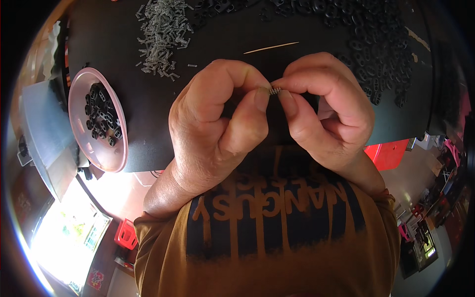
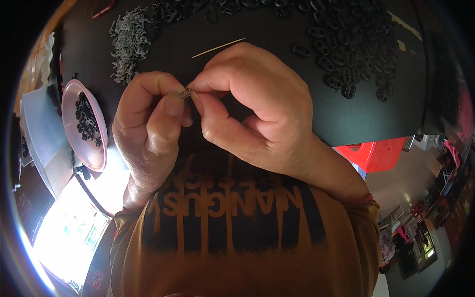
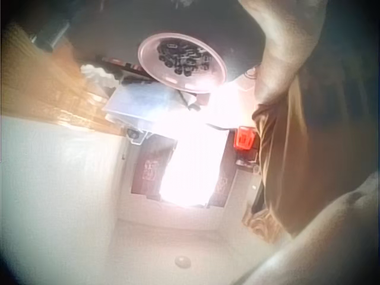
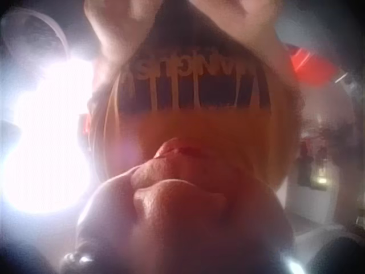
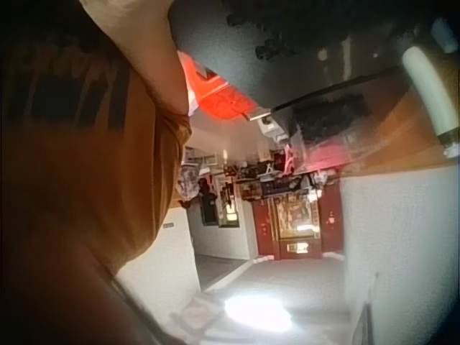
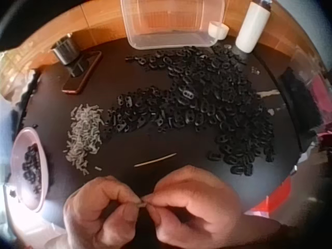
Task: The person repeatedly picks up small metal springs and black plastic housings from a table, inserts the springs into the housings, and places the assembled units into a pink bowl. The process is repetitive and performed by hand without additional tools.
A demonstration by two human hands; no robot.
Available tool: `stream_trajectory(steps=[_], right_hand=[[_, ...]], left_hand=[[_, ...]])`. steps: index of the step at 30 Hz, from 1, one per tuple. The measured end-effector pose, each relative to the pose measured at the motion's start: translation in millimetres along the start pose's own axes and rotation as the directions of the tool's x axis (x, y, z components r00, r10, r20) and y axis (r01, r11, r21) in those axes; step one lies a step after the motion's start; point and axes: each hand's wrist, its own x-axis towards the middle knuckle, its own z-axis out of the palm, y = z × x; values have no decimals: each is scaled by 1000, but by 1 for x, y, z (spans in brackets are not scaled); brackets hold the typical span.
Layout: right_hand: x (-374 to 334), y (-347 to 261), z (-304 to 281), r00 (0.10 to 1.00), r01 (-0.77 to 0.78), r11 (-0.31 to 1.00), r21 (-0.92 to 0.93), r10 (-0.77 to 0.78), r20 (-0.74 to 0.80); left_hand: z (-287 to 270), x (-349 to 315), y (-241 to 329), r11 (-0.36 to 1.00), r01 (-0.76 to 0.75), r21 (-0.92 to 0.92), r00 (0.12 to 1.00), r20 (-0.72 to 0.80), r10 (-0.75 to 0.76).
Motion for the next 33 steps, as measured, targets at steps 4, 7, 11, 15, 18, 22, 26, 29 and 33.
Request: stream_trajectory(steps=[4,7,11,15,18,22,26,29,33], right_hand=[[-1,1,-1,1000,-18,1000,-1,18,18],[-2,5,3,998,-66,995,75,66,8],[0,6,3,1000,-10,1000,25,11,-19],[2,6,1,994,106,986,-129,-109,-11],[3,6,1,994,108,986,-131,-111,-17],[2,7,1,999,52,996,-73,-53,-8],[0,5,2,998,-47,999,2,47,40],[-2,4,2,987,-146,982,116,137,78],[-3,3,2,968,-237,944,231,210,134]], left_hand=[[2,1,-7,939,-223,263,970,-41,242],[3,10,-13,677,-545,495,777,-4,629],[3,6,-11,840,-396,370,901,-21,434],[2,1,-6,998,-50,38,999,17,50],[1,3,-3,985,104,-137,993,78,-94],[1,1,-2,994,62,-91,997,42,-58],[1,0,-7,993,-115,13,993,9,115],[-2,1,-6,994,-100,35,994,37,99],[-6,-4,-7,997,29,-69,993,115,-20]])
